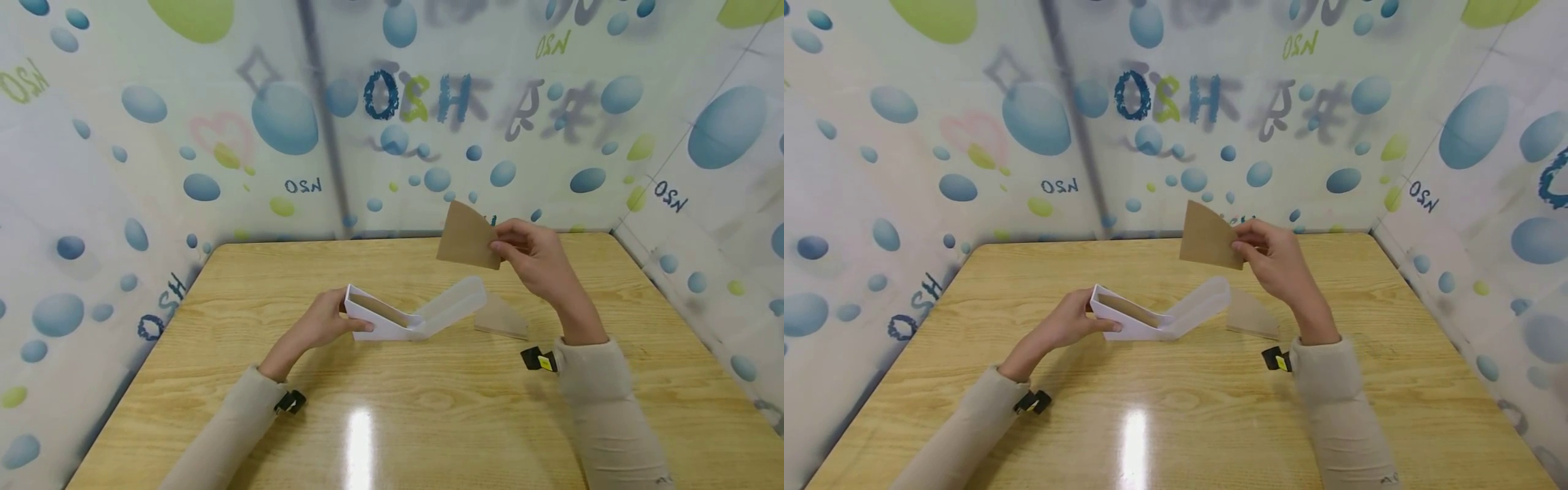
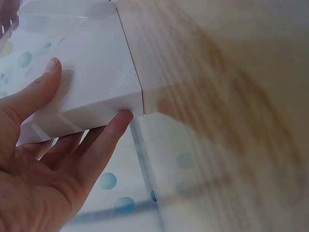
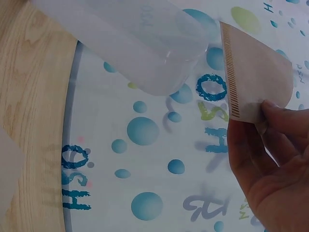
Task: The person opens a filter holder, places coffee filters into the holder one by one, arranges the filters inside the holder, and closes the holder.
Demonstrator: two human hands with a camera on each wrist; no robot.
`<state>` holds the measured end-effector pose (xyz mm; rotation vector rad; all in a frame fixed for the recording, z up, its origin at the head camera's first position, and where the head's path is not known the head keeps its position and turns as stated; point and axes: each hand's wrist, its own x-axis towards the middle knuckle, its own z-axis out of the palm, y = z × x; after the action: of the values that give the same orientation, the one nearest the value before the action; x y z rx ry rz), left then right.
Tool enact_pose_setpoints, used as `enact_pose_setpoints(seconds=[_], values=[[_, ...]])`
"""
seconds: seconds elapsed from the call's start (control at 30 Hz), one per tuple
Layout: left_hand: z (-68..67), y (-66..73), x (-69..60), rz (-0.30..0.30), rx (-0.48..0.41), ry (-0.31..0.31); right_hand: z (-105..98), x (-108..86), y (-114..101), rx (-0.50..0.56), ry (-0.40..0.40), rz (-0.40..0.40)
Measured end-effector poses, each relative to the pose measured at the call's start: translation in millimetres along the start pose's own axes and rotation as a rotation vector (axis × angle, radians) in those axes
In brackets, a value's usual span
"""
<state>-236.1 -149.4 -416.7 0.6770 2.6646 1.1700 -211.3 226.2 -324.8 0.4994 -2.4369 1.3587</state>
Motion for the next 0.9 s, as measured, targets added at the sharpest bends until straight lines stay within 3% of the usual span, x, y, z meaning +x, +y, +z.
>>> enact_pose_setpoints(seconds=[0.23,0.57,0.9], values=[[0.6,-0.4,0.0,0.002,0.0,0.0,9.3,0.8,-0.6,-0.024,-0.013,0.01],[0.5,0.3,-0.6,0.012,0.01,0.003,22.9,1.2,-2.5,-0.016,-0.009,-0.079],[0.4,-0.7,0.2,0.033,0.008,0.003,35.2,2.6,-4.1,-0.025,-0.039,-0.1]])
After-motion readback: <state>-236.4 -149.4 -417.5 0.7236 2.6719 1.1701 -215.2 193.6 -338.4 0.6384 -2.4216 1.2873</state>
